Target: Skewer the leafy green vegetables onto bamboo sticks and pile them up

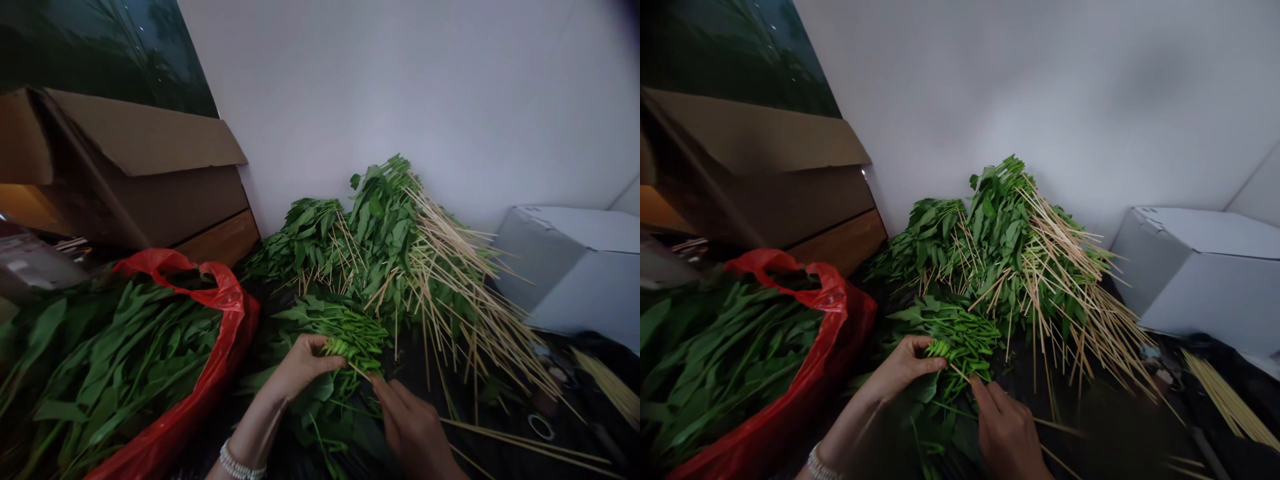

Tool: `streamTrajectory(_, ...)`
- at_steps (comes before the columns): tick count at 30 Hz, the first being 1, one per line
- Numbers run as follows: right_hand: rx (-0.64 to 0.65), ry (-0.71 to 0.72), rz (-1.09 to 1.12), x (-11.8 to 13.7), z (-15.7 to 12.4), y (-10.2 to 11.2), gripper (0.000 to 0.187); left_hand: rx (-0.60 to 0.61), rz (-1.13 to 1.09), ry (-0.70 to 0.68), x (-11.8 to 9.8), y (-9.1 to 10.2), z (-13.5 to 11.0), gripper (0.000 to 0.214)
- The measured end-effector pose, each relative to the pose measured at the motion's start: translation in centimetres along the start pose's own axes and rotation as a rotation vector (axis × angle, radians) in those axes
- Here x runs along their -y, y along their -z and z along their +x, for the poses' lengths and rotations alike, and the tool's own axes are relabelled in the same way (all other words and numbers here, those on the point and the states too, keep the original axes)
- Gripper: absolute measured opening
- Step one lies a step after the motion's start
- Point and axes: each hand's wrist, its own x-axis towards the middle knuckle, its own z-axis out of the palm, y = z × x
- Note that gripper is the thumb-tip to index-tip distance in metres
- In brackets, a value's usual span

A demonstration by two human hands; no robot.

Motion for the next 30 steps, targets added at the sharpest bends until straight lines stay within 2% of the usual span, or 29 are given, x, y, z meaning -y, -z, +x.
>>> streamTrajectory(7,0.027,-0.049,0.06,-0.1,0.0,-0.1,0.036,0.008,0.028,-0.018,0.3,-0.1,0.1,0.024)
streamTrajectory(9,0.009,-0.039,0.06,-0.1,0.1,0.1,0.036,0.062,0.043,-0.023,-0.2,0.7,0.0,0.031)
streamTrajectory(11,-0.022,-0.018,0.042,-0.1,0.4,0.3,0.034,0.123,0.067,-0.038,-1.3,2.1,0.1,0.048)
streamTrajectory(12,-0.033,-0.012,0.037,0.0,0.6,0.4,0.031,0.12,0.078,-0.044,-2.0,2.8,0.4,0.06)
streamTrajectory(13,-0.038,-0.009,0.038,0.2,0.8,0.5,0.027,0.091,0.112,-0.064,-2.8,3.5,0.8,0.06)
streamTrajectory(15,-0.05,0.002,0.049,0.5,1.1,0.7,0.02,-0.044,0.232,-0.155,-4.0,4.4,2.3,0.041)
streamTrajectory(16,-0.051,0.013,0.052,0.7,1.3,0.8,0.018,-0.071,0.32,-0.205,-4.3,4.4,3.3,0.033)
streamTrajectory(18,-0.051,0.044,0.037,0.9,1.3,0.8,0.016,-0.035,0.557,-0.304,-4.3,3.7,5.5,0.024)
streamTrajectory(22,-0.062,0.072,-0.013,0.8,1.3,0.9,0.016,-0.064,1.039,-0.377,-2.1,1.4,9.3,0.026)
streamTrajectory(26,-0.056,0.062,-0.02,0.8,1.4,1.1,0.017,-0.061,1.112,-0.36,-0.6,0.8,10.5,0.023)
streamTrajectory(30,-0.058,0.038,0.006,0.8,1.5,1.0,0.019,-0.098,1.115,-0.389,-2.2,1.6,9.4,0.016)
